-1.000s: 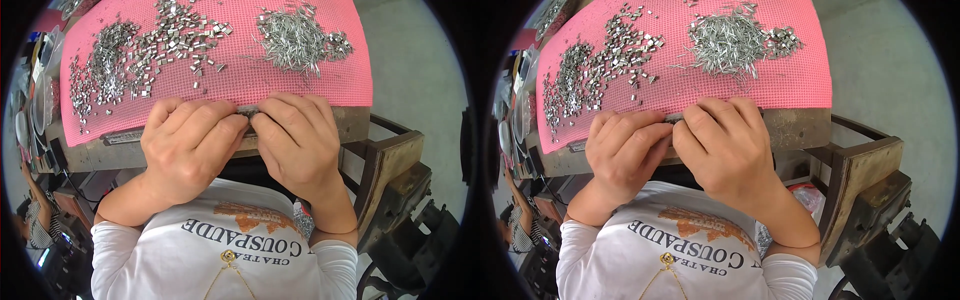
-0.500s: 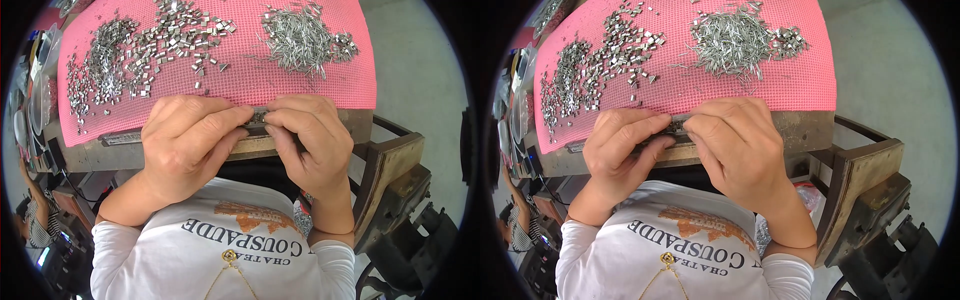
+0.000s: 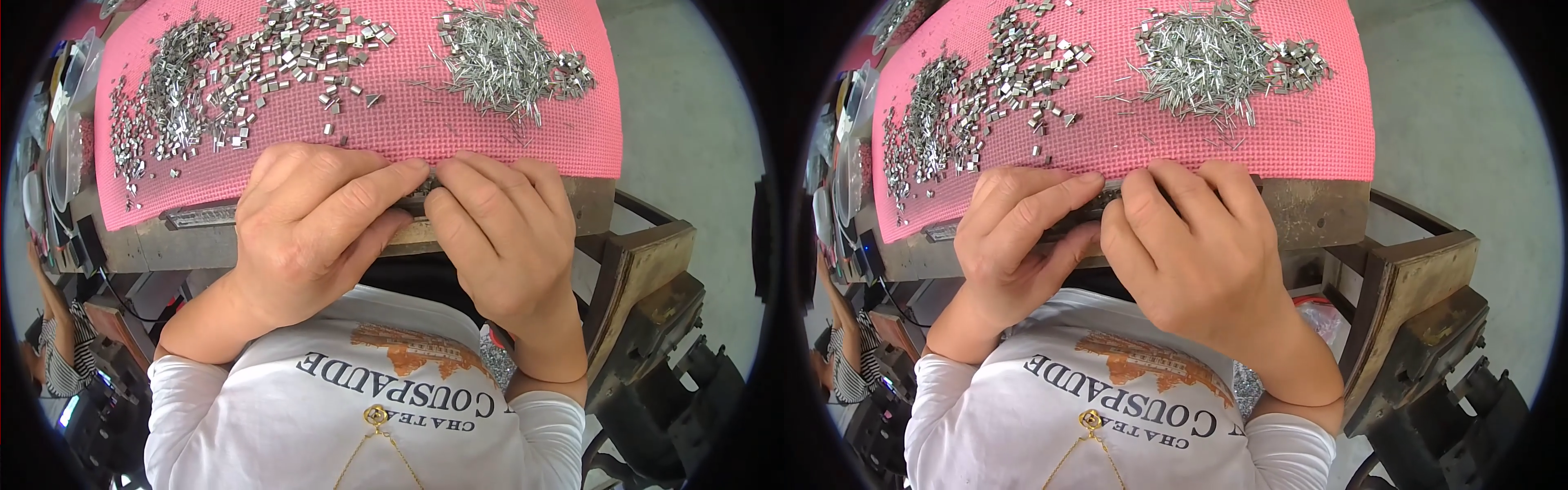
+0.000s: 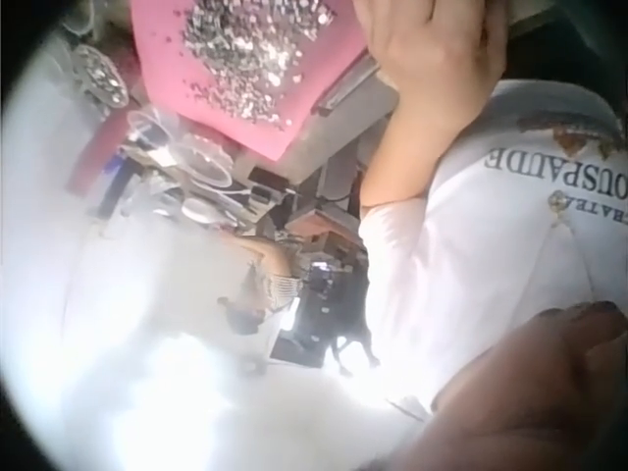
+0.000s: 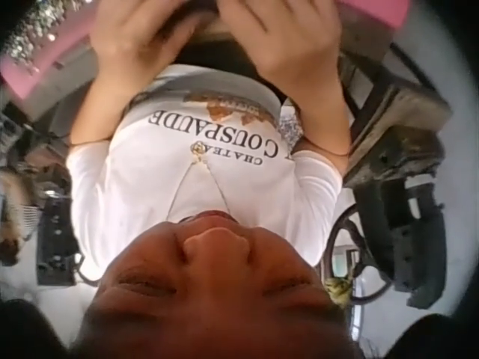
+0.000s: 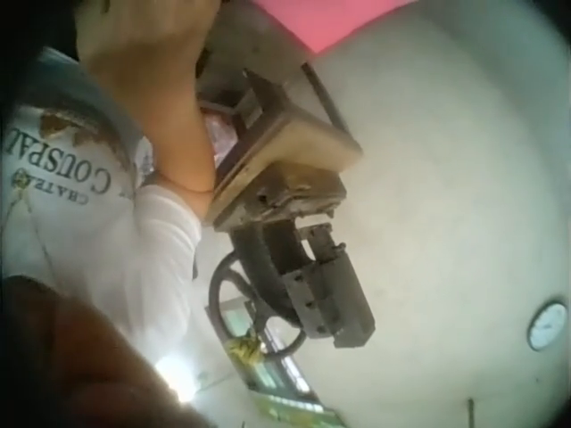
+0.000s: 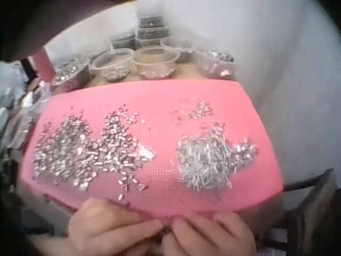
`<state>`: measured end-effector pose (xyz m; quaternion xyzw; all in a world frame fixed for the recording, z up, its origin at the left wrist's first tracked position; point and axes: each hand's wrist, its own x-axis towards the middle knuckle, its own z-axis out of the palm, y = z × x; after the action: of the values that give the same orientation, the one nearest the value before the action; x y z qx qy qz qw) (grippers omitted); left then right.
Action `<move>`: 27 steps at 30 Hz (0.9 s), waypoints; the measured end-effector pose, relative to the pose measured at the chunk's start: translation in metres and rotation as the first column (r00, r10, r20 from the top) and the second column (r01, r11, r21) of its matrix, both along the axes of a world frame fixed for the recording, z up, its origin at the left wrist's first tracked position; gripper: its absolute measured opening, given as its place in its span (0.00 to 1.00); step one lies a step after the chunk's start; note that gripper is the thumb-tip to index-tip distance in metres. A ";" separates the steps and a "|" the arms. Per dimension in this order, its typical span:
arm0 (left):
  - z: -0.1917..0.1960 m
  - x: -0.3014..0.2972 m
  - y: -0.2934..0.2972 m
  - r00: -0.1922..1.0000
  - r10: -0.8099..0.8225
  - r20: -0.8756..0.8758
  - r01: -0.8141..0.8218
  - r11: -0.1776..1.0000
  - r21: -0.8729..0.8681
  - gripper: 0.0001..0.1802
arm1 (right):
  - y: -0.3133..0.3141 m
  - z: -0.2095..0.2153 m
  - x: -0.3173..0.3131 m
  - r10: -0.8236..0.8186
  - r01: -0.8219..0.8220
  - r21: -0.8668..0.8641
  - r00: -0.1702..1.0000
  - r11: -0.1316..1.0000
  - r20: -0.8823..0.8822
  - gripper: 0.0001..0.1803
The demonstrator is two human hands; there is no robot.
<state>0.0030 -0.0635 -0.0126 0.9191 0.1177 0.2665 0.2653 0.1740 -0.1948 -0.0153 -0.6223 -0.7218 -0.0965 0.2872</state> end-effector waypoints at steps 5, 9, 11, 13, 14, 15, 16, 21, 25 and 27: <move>-0.001 -0.003 0.003 1.000 -0.014 0.001 0.014 0.999 -0.031 0.29 | -0.003 0.005 0.009 0.042 -0.043 -0.060 0.999 0.997 -0.025 0.08; 0.003 -0.017 0.008 0.999 -0.038 0.029 0.038 0.999 -0.023 0.28 | -0.014 0.004 0.022 0.086 -0.096 -0.084 0.988 0.992 -0.125 0.11; 0.005 -0.027 0.011 0.999 -0.031 0.010 0.032 0.999 -0.013 0.28 | -0.021 0.002 0.027 0.030 -0.042 -0.072 0.987 0.996 -0.160 0.14; 0.009 -0.037 0.014 0.998 0.058 -0.022 -0.058 0.998 0.002 0.26 | -0.026 0.000 0.026 -0.026 0.015 -0.060 0.980 0.998 -0.195 0.16; 0.008 -0.043 0.017 0.998 0.056 -0.019 -0.056 0.998 0.003 0.26 | -0.029 -0.001 0.026 -0.120 0.106 -0.076 0.968 0.991 -0.218 0.18; 0.007 -0.051 0.020 0.998 0.066 -0.014 -0.066 0.998 -0.020 0.26 | -0.031 -0.002 0.026 -0.210 0.193 -0.094 0.948 0.977 -0.240 0.20; 0.006 -0.057 0.023 0.997 0.075 -0.008 -0.075 0.996 -0.042 0.27 | -0.033 -0.004 0.027 -0.210 0.194 -0.091 0.948 0.977 -0.238 0.20; -0.007 -0.067 0.024 0.998 0.053 0.020 -0.055 0.996 0.065 0.24 | -0.041 -0.014 0.032 -0.168 0.155 -0.072 0.959 0.985 -0.227 0.24; -0.010 -0.071 0.020 0.997 -0.015 0.071 0.008 0.995 0.101 0.21 | -0.046 -0.022 0.029 -0.123 0.127 -0.003 0.955 0.992 -0.272 0.24; -0.010 -0.072 0.019 0.997 -0.034 0.072 0.025 0.992 0.122 0.20 | -0.048 -0.023 0.027 -0.117 0.131 0.035 0.956 0.991 -0.269 0.24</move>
<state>-0.0687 -0.0443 -0.0230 0.9246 0.0778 0.3031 0.2173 0.2011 -0.2429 -0.0386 -0.6659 -0.6335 -0.0486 0.3911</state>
